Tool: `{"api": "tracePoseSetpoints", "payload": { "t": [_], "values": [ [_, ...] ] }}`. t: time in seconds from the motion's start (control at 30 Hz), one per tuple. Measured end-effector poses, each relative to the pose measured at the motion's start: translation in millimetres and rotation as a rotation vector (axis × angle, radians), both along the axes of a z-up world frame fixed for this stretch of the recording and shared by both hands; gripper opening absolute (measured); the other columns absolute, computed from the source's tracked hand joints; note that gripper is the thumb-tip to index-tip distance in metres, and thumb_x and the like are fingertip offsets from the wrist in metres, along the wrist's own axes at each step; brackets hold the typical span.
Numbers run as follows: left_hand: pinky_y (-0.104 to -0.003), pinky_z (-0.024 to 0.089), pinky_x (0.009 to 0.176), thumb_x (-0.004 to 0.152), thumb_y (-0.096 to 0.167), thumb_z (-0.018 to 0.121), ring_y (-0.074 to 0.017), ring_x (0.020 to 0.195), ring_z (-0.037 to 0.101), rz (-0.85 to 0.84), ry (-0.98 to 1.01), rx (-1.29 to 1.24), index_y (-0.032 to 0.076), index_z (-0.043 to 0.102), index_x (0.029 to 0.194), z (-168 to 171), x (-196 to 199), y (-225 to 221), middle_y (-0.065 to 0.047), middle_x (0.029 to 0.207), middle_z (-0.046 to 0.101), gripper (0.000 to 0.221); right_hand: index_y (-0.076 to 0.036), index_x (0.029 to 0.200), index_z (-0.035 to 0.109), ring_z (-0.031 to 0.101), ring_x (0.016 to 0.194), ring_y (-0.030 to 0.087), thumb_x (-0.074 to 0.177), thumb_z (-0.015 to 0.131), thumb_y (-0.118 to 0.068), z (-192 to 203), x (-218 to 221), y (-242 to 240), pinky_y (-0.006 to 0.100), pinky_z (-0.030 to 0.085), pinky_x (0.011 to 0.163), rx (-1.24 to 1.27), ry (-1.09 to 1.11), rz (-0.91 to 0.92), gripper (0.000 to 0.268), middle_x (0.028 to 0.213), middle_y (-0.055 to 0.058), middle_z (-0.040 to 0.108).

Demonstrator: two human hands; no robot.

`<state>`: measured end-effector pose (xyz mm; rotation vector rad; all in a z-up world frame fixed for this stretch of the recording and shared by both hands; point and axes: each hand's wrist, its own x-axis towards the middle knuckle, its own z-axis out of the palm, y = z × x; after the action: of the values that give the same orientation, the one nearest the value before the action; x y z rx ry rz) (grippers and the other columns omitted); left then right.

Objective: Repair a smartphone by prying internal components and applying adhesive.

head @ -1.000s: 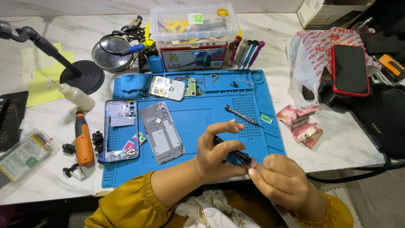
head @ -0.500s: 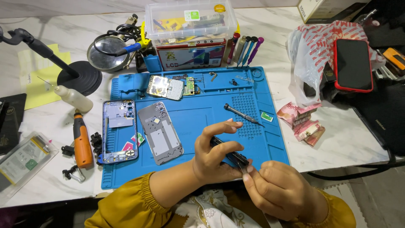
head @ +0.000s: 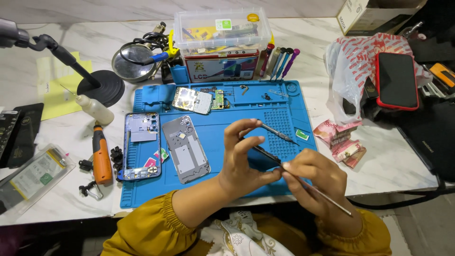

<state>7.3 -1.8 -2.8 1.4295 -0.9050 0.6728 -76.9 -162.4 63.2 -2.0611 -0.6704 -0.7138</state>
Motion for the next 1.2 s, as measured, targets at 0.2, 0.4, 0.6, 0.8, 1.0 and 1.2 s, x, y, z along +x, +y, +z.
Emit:
{"api": "tracePoseSetpoints", "payload": {
  "t": [0.2,0.4,0.6,0.8,1.0,1.2],
  "values": [
    [-0.044,0.060,0.110,0.088,0.027,0.086,-0.0330,0.133,0.056,0.001,-0.013,-0.117,0.029,0.031,0.152,10,4,-2,-0.015,0.155,0.029,0.085,-0.004,0.108,0.068,0.068,0.079,0.022,0.097,0.063,-0.012,1,4,3,0.031,0.057,0.076,-0.003,0.006,-0.070,0.015,0.094,0.013,0.067],
    [-0.049,0.046,0.123,0.078,0.012,0.090,-0.0351,0.142,0.058,-0.162,0.080,-0.091,0.021,0.017,0.160,-6,-2,-5,-0.022,0.152,0.051,0.111,-0.006,0.108,0.065,0.072,0.082,0.026,0.092,0.070,-0.008,-21,-10,-4,0.033,0.059,0.075,-0.008,-0.102,-0.175,0.018,0.094,0.016,0.069],
    [-0.064,0.037,0.131,0.084,0.011,0.083,-0.0387,0.147,0.055,-0.060,-0.043,-0.057,0.022,0.017,0.163,-5,-4,-6,-0.018,0.153,0.049,0.104,0.002,0.096,0.060,0.069,0.065,0.029,0.088,0.072,0.003,-26,-4,6,0.035,0.057,0.062,0.055,-0.307,-0.190,0.015,0.080,0.019,0.068],
    [-0.060,0.041,0.130,0.094,0.022,0.080,-0.0381,0.150,0.050,-0.028,-0.112,-0.026,0.022,0.019,0.162,-2,-4,-2,-0.024,0.158,0.044,0.092,-0.002,0.099,0.066,0.065,0.065,0.023,0.086,0.077,0.004,-10,-10,10,0.033,0.057,0.066,-0.029,-0.234,-0.218,0.018,0.081,0.014,0.071],
    [-0.058,0.045,0.128,0.099,0.031,0.077,-0.0417,0.148,0.051,-0.017,-0.168,0.013,0.026,0.018,0.164,-6,-4,0,-0.026,0.158,0.042,0.088,-0.001,0.100,0.066,0.065,0.063,0.021,0.088,0.074,0.003,10,-13,14,0.032,0.057,0.061,-0.151,-0.225,-0.162,0.015,0.075,0.012,0.067],
    [-0.056,0.045,0.127,0.108,0.042,0.067,-0.0432,0.148,0.050,-0.017,-0.220,0.028,0.027,0.019,0.165,-4,-7,1,-0.028,0.157,0.041,0.076,0.001,0.100,0.065,0.063,0.062,0.022,0.086,0.075,0.006,10,-13,12,0.034,0.056,0.057,-0.195,-0.317,-0.093,0.018,0.079,0.013,0.069]
  ]
}}
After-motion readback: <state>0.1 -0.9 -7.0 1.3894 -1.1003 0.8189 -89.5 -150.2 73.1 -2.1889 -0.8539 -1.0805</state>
